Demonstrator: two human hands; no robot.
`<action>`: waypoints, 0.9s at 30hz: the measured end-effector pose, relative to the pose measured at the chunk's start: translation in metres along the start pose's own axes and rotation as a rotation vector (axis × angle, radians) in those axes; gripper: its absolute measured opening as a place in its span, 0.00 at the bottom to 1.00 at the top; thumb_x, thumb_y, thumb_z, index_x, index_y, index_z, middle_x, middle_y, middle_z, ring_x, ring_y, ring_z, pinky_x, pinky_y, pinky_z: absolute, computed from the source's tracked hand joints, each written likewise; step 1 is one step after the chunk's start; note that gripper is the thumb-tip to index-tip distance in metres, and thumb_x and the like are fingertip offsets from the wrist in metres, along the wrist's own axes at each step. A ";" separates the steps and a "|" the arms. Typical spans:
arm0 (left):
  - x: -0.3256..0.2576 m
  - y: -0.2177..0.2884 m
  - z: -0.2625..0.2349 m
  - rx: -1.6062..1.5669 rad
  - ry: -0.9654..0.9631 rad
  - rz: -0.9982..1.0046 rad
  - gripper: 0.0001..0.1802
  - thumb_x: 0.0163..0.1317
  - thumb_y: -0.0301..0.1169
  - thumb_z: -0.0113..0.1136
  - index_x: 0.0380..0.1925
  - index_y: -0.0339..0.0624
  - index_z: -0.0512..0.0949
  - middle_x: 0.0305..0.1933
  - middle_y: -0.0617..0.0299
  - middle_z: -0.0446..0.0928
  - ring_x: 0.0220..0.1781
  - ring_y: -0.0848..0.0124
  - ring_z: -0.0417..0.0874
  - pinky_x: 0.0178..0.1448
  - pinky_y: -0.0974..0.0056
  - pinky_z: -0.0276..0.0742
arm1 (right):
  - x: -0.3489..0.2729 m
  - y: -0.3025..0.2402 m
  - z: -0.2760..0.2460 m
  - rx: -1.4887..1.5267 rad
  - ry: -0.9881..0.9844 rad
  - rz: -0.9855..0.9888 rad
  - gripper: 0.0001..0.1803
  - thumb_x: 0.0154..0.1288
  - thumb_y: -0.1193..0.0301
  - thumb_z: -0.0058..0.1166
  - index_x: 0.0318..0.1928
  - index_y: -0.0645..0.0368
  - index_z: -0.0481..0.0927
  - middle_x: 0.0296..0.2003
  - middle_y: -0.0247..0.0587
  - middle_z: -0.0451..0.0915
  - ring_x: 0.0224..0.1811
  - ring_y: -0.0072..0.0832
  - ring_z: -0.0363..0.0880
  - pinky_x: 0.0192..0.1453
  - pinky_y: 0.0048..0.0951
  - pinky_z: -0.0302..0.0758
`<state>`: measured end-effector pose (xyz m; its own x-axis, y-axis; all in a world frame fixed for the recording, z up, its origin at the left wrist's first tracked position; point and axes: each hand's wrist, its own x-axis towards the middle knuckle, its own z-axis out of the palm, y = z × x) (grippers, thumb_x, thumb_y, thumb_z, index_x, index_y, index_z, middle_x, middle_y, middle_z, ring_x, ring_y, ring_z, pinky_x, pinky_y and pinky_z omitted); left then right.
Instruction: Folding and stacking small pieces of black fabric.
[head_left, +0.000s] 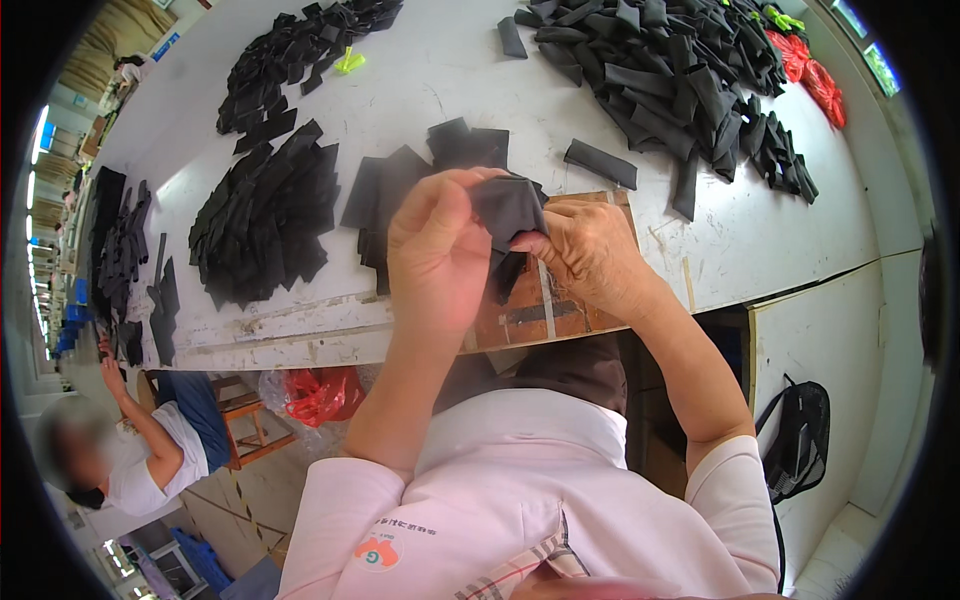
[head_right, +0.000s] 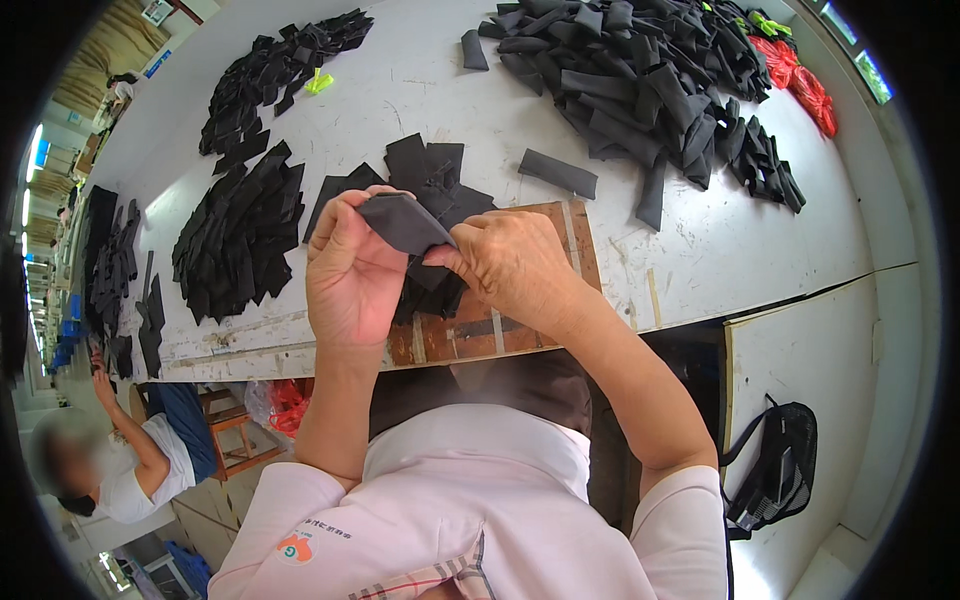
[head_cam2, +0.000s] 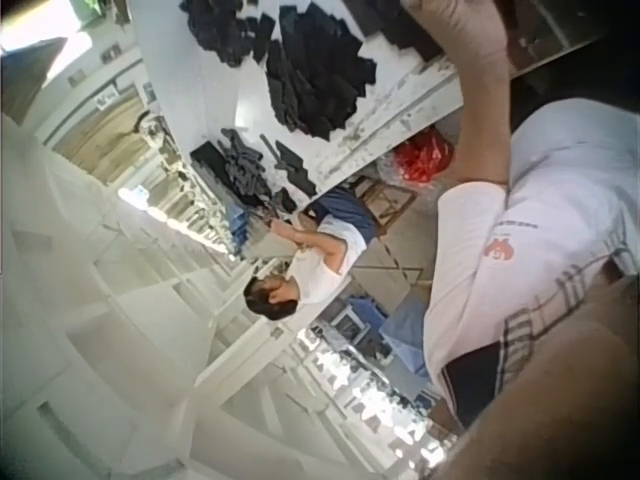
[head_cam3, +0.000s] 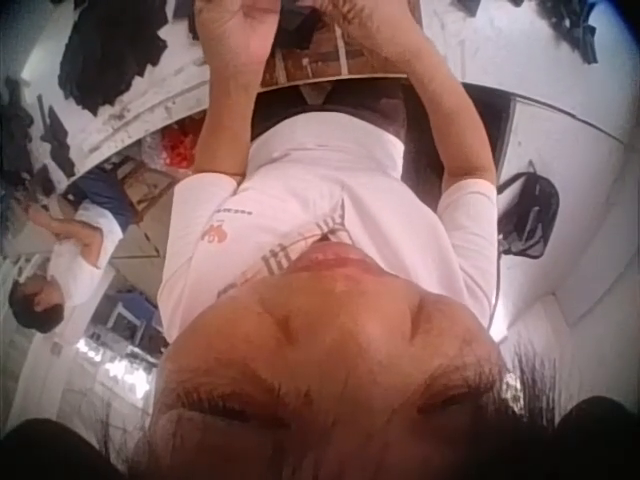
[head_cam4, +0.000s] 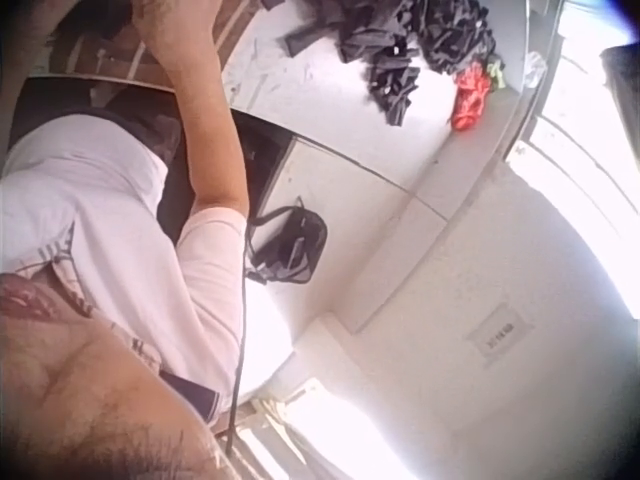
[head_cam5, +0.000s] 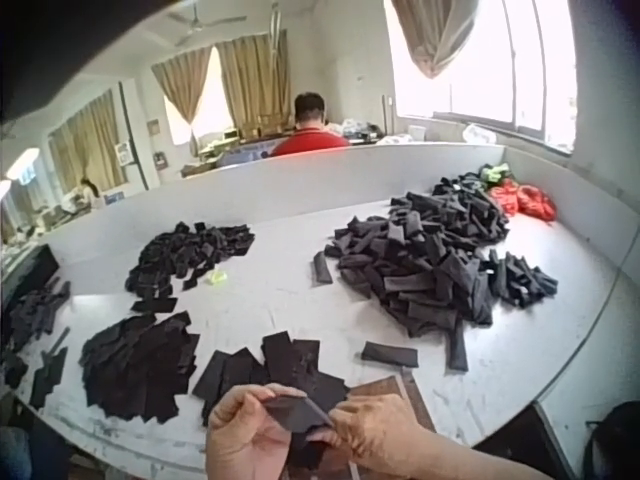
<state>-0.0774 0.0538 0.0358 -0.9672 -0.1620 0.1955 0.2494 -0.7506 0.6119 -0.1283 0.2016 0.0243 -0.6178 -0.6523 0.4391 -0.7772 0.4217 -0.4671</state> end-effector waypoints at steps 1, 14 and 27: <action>0.000 0.000 0.001 0.001 0.002 0.002 0.09 0.61 0.32 0.49 0.35 0.38 0.74 0.40 0.52 0.74 0.45 0.62 0.74 0.53 0.59 0.67 | 0.000 -0.001 0.000 -0.004 0.001 0.000 0.18 0.55 0.61 0.52 0.17 0.60 0.70 0.15 0.40 0.71 0.22 0.38 0.72 0.23 0.35 0.66; 0.011 0.012 0.010 0.592 -0.137 0.149 0.06 0.60 0.26 0.50 0.34 0.34 0.73 0.34 0.50 0.76 0.37 0.65 0.78 0.46 0.63 0.72 | -0.003 -0.006 -0.006 0.088 0.064 -0.008 0.17 0.55 0.61 0.52 0.17 0.59 0.70 0.15 0.38 0.70 0.21 0.36 0.70 0.23 0.34 0.66; 0.014 0.006 0.005 0.314 -0.110 0.019 0.06 0.59 0.27 0.50 0.34 0.36 0.73 0.33 0.50 0.76 0.37 0.63 0.78 0.44 0.62 0.73 | -0.008 -0.004 0.005 0.021 0.008 0.068 0.18 0.53 0.59 0.54 0.17 0.58 0.69 0.16 0.37 0.70 0.22 0.36 0.71 0.23 0.33 0.67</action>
<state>-0.0888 0.0505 0.0464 -0.9558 -0.0911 0.2796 0.2858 -0.5113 0.8105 -0.1192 0.2016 0.0187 -0.6702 -0.6174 0.4119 -0.7308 0.4518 -0.5117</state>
